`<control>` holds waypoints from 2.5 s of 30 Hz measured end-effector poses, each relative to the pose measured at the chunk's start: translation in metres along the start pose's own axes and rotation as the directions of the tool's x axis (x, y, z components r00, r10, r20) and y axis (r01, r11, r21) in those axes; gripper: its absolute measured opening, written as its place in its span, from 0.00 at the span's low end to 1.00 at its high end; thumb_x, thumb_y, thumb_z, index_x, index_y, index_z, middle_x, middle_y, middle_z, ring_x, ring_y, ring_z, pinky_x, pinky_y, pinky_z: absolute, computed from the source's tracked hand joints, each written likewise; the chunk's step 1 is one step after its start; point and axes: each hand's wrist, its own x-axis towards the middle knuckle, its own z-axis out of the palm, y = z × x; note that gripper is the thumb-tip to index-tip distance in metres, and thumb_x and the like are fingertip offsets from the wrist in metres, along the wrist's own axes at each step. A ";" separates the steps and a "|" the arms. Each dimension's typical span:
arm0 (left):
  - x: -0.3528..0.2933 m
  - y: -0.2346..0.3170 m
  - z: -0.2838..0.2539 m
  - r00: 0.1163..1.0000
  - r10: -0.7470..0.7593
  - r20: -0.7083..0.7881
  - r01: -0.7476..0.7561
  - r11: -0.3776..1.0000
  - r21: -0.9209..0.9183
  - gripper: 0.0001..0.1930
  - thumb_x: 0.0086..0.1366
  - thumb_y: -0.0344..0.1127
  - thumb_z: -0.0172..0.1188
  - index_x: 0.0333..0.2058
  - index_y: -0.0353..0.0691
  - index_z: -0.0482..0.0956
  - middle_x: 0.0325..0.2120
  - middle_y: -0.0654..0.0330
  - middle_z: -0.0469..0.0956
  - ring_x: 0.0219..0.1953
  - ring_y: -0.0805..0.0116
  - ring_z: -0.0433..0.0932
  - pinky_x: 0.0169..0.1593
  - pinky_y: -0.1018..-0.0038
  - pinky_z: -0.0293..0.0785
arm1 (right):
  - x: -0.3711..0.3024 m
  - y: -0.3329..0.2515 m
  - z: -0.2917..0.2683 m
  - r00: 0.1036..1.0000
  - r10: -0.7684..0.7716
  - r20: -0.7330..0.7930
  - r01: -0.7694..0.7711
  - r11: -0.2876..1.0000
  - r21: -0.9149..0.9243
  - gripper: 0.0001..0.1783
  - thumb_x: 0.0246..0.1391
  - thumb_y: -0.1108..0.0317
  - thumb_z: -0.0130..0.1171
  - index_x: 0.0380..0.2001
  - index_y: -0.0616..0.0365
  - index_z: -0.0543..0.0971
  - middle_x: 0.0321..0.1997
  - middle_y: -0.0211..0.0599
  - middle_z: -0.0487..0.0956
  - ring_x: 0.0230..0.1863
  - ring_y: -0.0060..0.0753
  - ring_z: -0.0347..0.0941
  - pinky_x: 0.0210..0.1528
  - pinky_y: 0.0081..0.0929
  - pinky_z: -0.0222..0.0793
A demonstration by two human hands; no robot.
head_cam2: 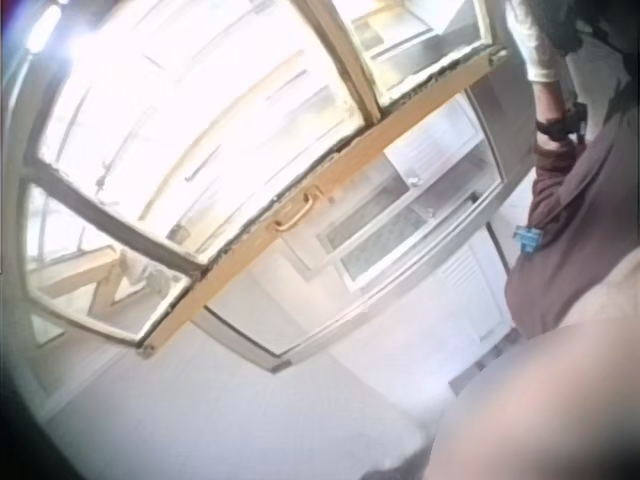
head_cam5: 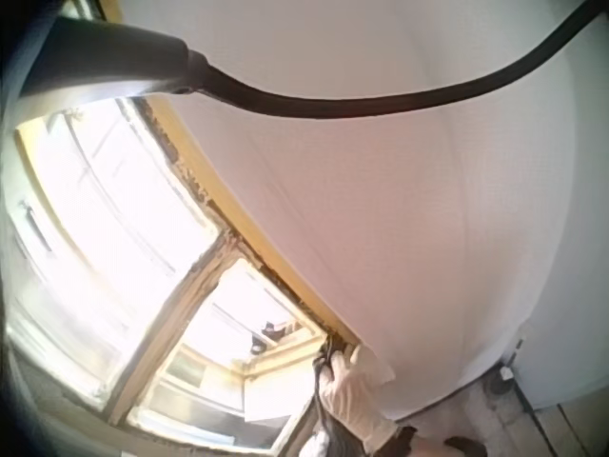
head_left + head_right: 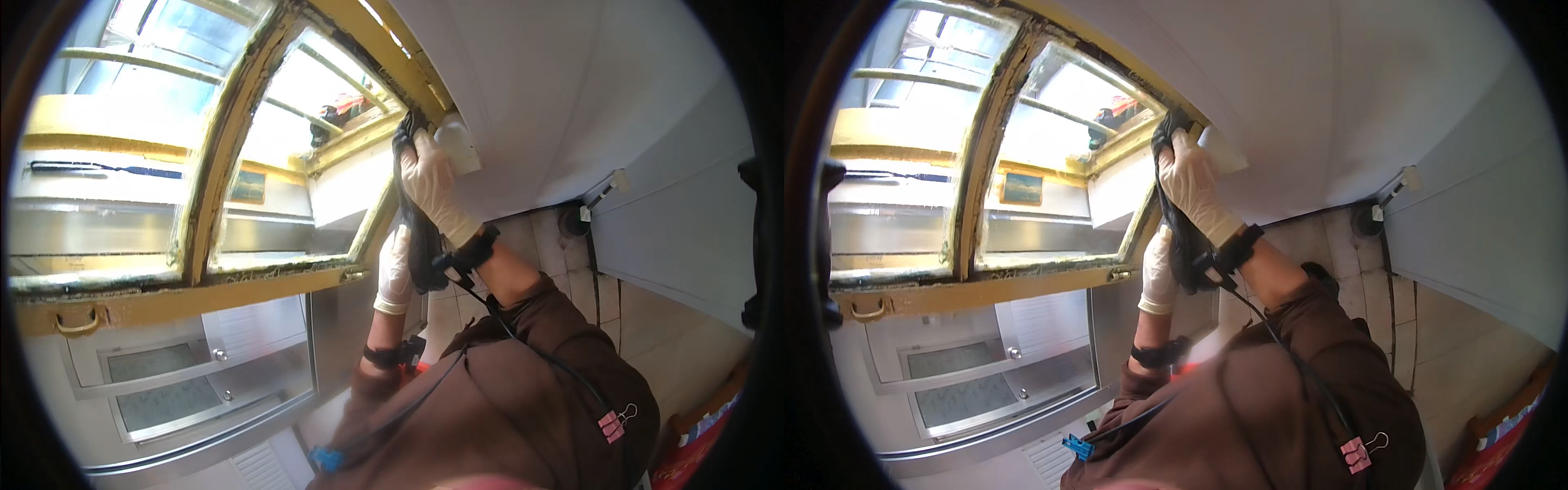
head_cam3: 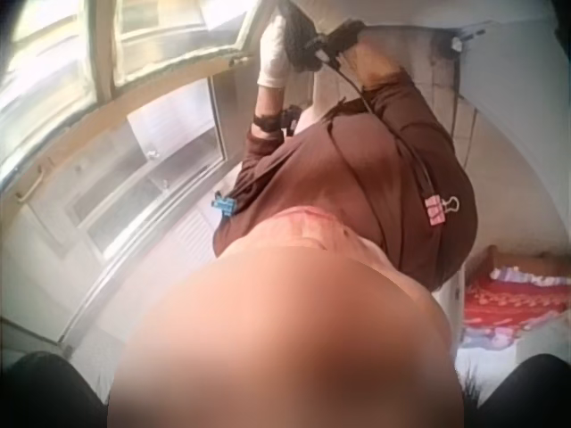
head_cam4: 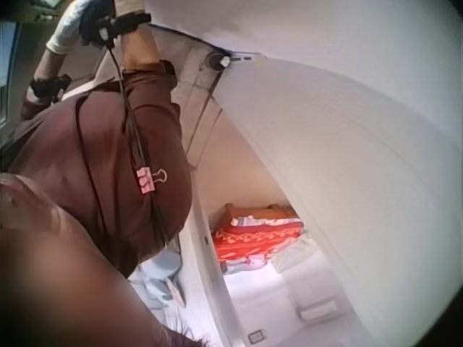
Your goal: The person wipes a window frame and adjacent wall with a dark cloth, then rinses the cloth in a red bucket of water and wrings it out. The person continues wiping the window frame and nearby surfaces.
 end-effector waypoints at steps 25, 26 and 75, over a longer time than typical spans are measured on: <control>-0.017 -0.013 0.004 0.998 0.004 -0.061 -0.003 1.000 0.020 0.19 0.75 0.46 0.50 0.40 0.33 0.77 0.32 0.64 0.77 0.33 0.78 0.72 0.37 0.79 0.69 | -0.011 -0.025 -0.027 0.998 0.027 0.058 -0.035 0.990 0.139 0.20 0.58 0.61 0.59 0.48 0.65 0.78 0.34 0.58 0.81 0.37 0.65 0.78 0.38 0.46 0.75; -0.016 -0.013 0.006 0.997 -0.034 -0.074 0.038 0.998 0.054 0.19 0.75 0.46 0.50 0.40 0.33 0.77 0.32 0.64 0.77 0.33 0.77 0.72 0.37 0.79 0.69 | 0.003 -0.024 -0.029 0.998 -0.046 -0.038 0.052 0.982 0.181 0.19 0.58 0.62 0.59 0.48 0.64 0.78 0.35 0.58 0.81 0.38 0.64 0.78 0.38 0.46 0.75; -0.001 0.025 0.014 0.989 0.072 -0.126 -0.083 0.993 -0.083 0.22 0.77 0.47 0.48 0.53 0.31 0.74 0.44 0.61 0.78 0.44 0.74 0.74 0.51 0.76 0.72 | 0.048 -0.073 -0.046 0.905 -0.380 -0.190 0.424 0.832 0.358 0.09 0.54 0.68 0.64 0.34 0.60 0.76 0.27 0.46 0.77 0.25 0.47 0.78 0.28 0.38 0.73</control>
